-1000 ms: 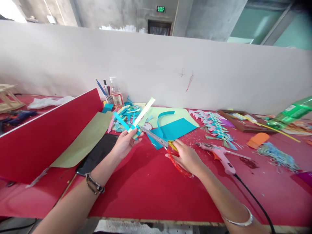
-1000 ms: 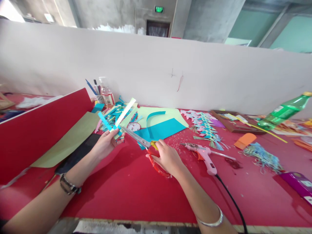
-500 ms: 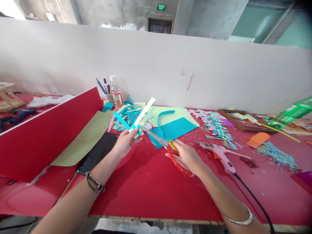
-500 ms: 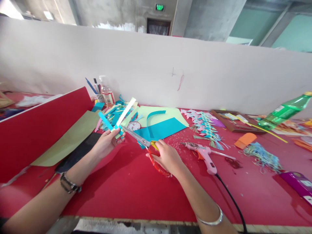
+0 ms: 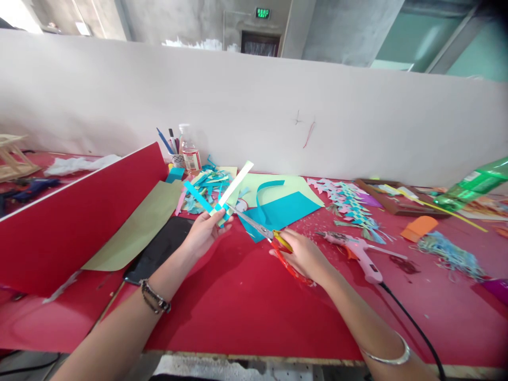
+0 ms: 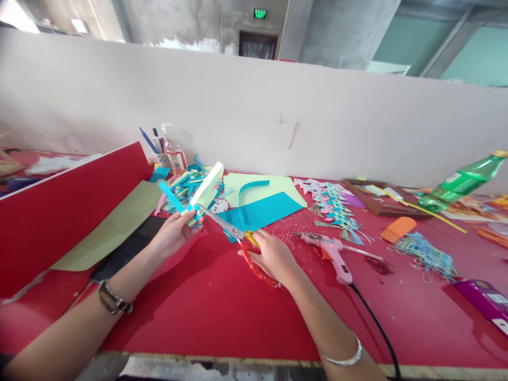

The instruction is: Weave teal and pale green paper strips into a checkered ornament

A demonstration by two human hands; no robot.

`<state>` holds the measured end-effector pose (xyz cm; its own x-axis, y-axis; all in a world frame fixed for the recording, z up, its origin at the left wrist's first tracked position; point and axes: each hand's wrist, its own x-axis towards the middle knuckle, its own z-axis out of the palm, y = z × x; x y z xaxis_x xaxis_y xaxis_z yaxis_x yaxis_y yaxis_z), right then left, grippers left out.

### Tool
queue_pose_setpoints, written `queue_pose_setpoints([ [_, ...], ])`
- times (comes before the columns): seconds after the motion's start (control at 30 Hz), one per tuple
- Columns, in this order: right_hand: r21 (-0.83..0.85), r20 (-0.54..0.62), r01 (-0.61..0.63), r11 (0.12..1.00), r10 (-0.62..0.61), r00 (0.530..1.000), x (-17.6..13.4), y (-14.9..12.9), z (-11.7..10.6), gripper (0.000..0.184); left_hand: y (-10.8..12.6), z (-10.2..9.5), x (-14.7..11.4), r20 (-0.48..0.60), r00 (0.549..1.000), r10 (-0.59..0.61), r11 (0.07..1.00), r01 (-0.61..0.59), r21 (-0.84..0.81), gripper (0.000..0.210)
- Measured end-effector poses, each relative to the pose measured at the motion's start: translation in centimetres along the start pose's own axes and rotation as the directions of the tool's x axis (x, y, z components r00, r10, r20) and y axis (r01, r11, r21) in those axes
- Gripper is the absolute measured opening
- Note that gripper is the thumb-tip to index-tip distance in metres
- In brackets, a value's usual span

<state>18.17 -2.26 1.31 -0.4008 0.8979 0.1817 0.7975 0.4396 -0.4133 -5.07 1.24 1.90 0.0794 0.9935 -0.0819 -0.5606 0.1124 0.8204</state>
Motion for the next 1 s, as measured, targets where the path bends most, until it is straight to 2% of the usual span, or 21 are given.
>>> queue_pose_setpoints([
  [0.17, -0.007, -0.015, -0.01, 1.0, 0.01, 1.0, 0.0, 0.0, 0.0, 0.026, 0.1, 0.1, -0.1, 0.002, 1.0, -0.011, 1.0, 0.011, 0.026, 0.005],
  [0.3, -0.031, -0.096, -0.057, 0.998, 0.053, 0.994, 0.0, 0.3, 0.1, 0.028, 0.3, 0.0, 0.0, -0.023, 1.0, -0.001, 1.0, 0.001, 0.025, 0.004],
  [0.47, -0.035, -0.213, -0.131, 0.991, 0.121, 0.97, 0.2, 0.6, 0.2, 0.03, 0.9, -0.3, 0.4, -0.093, 0.993, 0.07, 0.994, -0.077, -0.075, 0.008],
  [0.53, -0.018, -0.249, -0.151, 0.988, 0.142, 0.958, 0.2, 0.6, 0.2, 0.028, 1.3, -0.4, 0.5, -0.087, 0.989, 0.12, 0.98, -0.132, -0.148, 0.01],
  [0.6, -0.009, -0.266, -0.186, 0.983, 0.177, 0.948, 0.3, 0.6, 0.2, 0.029, 1.7, -0.4, 0.5, -0.055, 0.987, 0.151, 0.959, -0.16, -0.234, 0.011],
  [0.7, -0.025, -0.255, -0.236, 0.971, 0.222, 0.941, 0.3, 0.8, 0.3, 0.03, 2.1, -0.4, 0.3, 0.003, 0.993, 0.118, 0.953, -0.113, -0.282, 0.009],
  [0.8, -0.041, -0.259, -0.242, 0.969, 0.224, 0.94, 0.3, 1.0, 0.6, 0.031, 2.2, -0.5, 0.0, 0.074, 0.993, 0.09, 0.969, -0.071, -0.236, 0.015],
  [0.93, 0.033, -0.324, -0.201, 0.979, 0.2, 0.925, 0.4, 1.0, 1.0, 0.031, 1.8, -0.9, -0.2, 0.229, 0.972, 0.047, 0.994, -0.022, -0.108, 0.022],
  [1.0, 0.093, -0.369, -0.176, 0.98, 0.198, 0.908, 0.5, 0.8, 1.1, 0.031, 1.6, -1.1, -0.1, 0.241, 0.97, 0.015, 1.0, -0.013, -0.01, 0.025],
])
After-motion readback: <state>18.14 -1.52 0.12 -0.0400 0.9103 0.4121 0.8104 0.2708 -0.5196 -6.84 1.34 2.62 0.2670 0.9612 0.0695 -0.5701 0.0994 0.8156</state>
